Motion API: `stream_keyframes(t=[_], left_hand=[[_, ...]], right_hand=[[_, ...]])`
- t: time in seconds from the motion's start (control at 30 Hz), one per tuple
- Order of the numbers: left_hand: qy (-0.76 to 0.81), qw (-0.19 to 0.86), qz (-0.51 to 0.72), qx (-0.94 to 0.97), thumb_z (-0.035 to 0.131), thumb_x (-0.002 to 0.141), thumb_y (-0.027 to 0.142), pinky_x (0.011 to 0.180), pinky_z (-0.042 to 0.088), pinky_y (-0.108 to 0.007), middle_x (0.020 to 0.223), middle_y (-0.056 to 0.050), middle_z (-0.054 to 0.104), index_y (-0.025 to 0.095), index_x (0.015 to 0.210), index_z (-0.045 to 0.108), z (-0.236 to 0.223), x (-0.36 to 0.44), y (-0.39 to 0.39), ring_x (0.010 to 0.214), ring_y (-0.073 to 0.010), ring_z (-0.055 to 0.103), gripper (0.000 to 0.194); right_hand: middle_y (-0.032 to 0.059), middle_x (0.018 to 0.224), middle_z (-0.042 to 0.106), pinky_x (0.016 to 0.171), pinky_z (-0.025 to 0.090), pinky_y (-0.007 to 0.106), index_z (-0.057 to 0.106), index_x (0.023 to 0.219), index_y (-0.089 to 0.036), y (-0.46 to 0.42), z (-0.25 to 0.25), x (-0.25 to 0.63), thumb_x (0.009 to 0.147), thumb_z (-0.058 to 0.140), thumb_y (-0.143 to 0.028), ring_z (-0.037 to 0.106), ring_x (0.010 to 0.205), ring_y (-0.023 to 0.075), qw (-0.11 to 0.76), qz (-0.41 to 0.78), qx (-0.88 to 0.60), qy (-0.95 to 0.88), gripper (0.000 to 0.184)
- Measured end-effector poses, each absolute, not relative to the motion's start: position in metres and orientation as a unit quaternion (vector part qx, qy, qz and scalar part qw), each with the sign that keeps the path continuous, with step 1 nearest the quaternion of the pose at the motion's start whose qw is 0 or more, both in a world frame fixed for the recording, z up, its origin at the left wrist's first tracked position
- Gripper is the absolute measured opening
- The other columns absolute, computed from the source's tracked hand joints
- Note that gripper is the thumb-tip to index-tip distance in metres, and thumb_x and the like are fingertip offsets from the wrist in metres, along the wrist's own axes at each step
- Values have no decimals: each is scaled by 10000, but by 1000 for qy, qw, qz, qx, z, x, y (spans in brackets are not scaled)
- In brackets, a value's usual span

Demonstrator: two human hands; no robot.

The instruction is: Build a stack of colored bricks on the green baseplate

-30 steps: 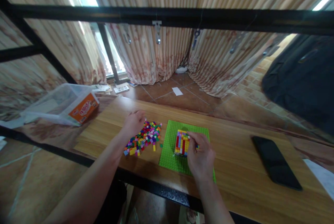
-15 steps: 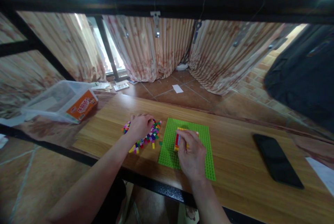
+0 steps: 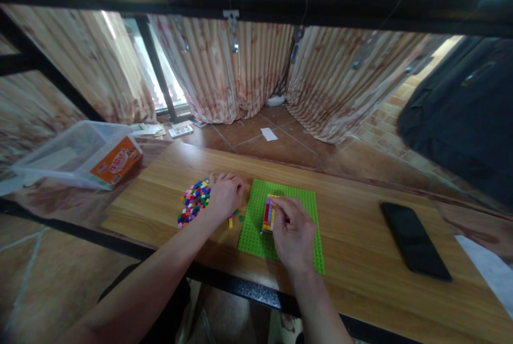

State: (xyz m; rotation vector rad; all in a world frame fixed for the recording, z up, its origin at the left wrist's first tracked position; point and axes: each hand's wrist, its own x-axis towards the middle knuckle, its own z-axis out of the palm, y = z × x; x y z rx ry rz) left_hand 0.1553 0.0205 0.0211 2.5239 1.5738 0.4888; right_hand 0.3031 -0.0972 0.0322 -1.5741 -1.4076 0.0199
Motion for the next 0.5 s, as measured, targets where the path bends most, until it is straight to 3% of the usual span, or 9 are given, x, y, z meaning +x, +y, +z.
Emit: stream_keyframes(t=[0.23, 0.5], left_hand=[[412, 173, 247, 860, 553, 886, 227, 976, 393, -398, 1020, -33, 708, 215, 880, 682, 31, 159, 5, 1015, -213, 584, 129], [342, 259, 285, 857, 606, 871, 224, 959, 441, -370, 985, -19, 714, 235, 841, 712, 32, 173, -19, 980, -194, 616, 111]], right_hand=[[54, 873, 715, 751, 527, 348, 720, 886, -220, -96, 36, 315, 884, 503, -201, 661, 809, 186, 525, -12, -663, -534, 218], [44, 836, 713, 731, 524, 340, 725, 856, -228, -93, 39, 316, 864, 509, -194, 654, 789, 186, 538, -2, -674, -507, 219]])
